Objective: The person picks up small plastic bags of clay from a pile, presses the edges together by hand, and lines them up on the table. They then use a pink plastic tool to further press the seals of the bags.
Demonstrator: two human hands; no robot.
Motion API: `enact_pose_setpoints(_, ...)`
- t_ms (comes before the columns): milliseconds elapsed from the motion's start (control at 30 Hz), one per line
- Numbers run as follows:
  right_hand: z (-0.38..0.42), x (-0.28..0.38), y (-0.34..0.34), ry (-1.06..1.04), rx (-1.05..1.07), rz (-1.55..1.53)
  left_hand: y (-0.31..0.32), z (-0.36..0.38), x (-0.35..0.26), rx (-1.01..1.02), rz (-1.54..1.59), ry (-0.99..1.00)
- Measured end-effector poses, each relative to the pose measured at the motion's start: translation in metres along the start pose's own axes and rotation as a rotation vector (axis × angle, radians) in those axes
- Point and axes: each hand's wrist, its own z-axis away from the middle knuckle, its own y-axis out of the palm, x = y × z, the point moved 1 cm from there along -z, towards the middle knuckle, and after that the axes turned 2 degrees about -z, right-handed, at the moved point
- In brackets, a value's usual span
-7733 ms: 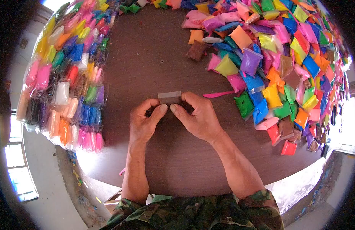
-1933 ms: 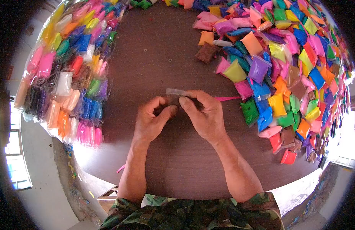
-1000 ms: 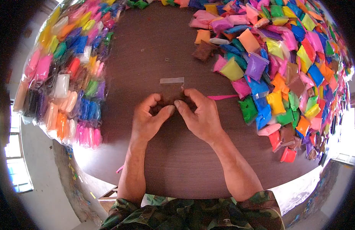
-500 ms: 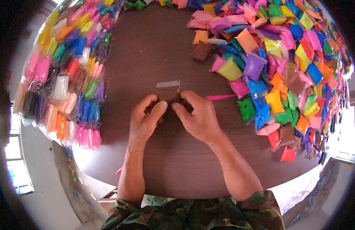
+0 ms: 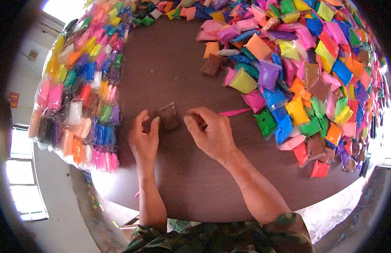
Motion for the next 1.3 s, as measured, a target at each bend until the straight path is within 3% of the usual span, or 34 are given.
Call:
enact_pose_setpoints(233,-0.003,-0.003,-0.001,0.037,-0.075,-0.13,0.003,0.005,-0.036,0.125,-0.125,0.253)
enact_pose_setpoints(433,-0.003,0.002,-0.002,0.097,-0.097,-0.19,-0.005,-0.005,-0.049,0.189,-0.227,0.259)
enact_pose_setpoints(500,-0.002,0.002,-0.002,0.13,-0.143,-0.268,-0.001,-0.021,-0.072,0.186,-0.114,0.311)
enact_pose_setpoints(667,-0.002,-0.001,-0.007,0.114,-0.231,-0.386,0.07,-0.072,-0.112,0.235,0.065,0.337)
enact_pose_setpoints(767,-0.002,0.003,-0.006,0.151,-0.263,-0.496,0.112,-0.084,-0.121,0.257,-0.013,0.397)
enact_pose_setpoints(867,-0.003,0.002,-0.006,0.149,-0.255,-0.513,0.121,-0.081,-0.106,0.22,-0.008,0.346)
enact_pose_setpoints(967,-0.004,-0.005,-0.005,0.101,-0.296,-0.389,0.072,-0.053,-0.095,0.266,0.263,0.265)
enact_pose_setpoints(1067,-0.003,-0.002,-0.007,0.185,-0.266,-0.476,0.025,-0.016,-0.082,0.517,0.773,-0.21)
enact_pose_setpoints(1100,-0.004,0.004,-0.011,0.223,-0.205,-0.425,0.016,-0.006,-0.078,0.545,0.915,-0.285)
enact_pose_setpoints(1167,-0.005,-0.001,-0.009,0.101,-0.133,-0.36,0.006,0.01,-0.072,0.599,1.206,-0.434)
enact_pose_setpoints(1300,-0.003,0.014,-0.012,0.244,0.114,-0.493,-0.002,0.022,-0.055,0.668,1.34,-0.489)
